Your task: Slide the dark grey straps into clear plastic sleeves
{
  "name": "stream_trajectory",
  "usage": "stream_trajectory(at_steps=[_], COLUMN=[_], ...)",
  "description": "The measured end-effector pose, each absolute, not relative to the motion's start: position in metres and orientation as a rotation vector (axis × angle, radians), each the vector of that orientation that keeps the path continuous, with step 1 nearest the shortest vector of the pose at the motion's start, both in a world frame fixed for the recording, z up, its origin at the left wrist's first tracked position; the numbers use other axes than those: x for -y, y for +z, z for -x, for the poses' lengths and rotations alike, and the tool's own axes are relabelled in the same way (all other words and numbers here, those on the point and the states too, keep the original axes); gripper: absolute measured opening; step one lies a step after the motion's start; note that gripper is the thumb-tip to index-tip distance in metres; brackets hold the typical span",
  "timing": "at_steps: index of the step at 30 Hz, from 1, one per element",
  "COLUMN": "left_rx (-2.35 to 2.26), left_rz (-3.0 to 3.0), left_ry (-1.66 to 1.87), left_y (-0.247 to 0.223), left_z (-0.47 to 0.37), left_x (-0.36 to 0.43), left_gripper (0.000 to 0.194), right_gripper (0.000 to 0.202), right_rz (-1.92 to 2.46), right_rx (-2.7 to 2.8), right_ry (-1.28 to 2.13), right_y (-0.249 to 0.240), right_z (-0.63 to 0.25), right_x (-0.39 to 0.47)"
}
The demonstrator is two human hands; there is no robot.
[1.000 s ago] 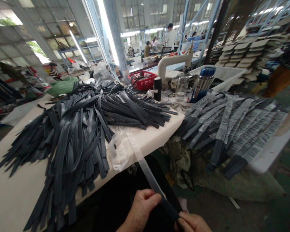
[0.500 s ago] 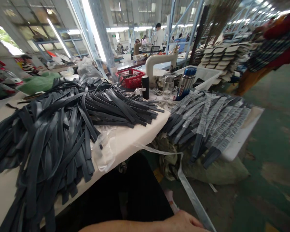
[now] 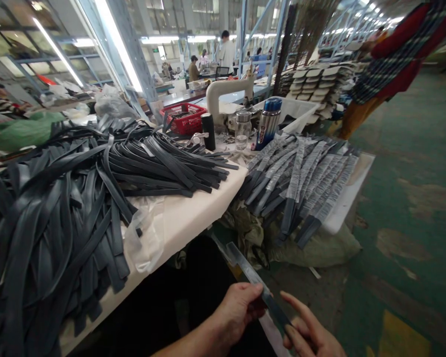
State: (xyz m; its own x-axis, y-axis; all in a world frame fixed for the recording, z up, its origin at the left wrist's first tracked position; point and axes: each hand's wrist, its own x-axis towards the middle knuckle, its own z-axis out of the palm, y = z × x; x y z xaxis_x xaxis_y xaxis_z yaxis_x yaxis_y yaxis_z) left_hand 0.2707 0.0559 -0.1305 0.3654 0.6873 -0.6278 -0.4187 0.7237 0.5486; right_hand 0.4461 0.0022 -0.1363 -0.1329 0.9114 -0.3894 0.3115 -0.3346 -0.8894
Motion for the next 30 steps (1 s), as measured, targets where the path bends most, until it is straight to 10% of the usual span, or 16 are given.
stream_trajectory(at_steps=[30], left_rx=[-1.019], left_rz=[-0.324], left_ry=[0.91], left_y=[-0.113], left_z=[-0.25], left_x=[-0.087], left_gripper=[0.04], right_gripper=[0.059], right_rz=[1.614], right_rx=[1.553], right_ry=[1.293], right_y=[-0.105], right_z=[-0.424], right_x=[-0.039])
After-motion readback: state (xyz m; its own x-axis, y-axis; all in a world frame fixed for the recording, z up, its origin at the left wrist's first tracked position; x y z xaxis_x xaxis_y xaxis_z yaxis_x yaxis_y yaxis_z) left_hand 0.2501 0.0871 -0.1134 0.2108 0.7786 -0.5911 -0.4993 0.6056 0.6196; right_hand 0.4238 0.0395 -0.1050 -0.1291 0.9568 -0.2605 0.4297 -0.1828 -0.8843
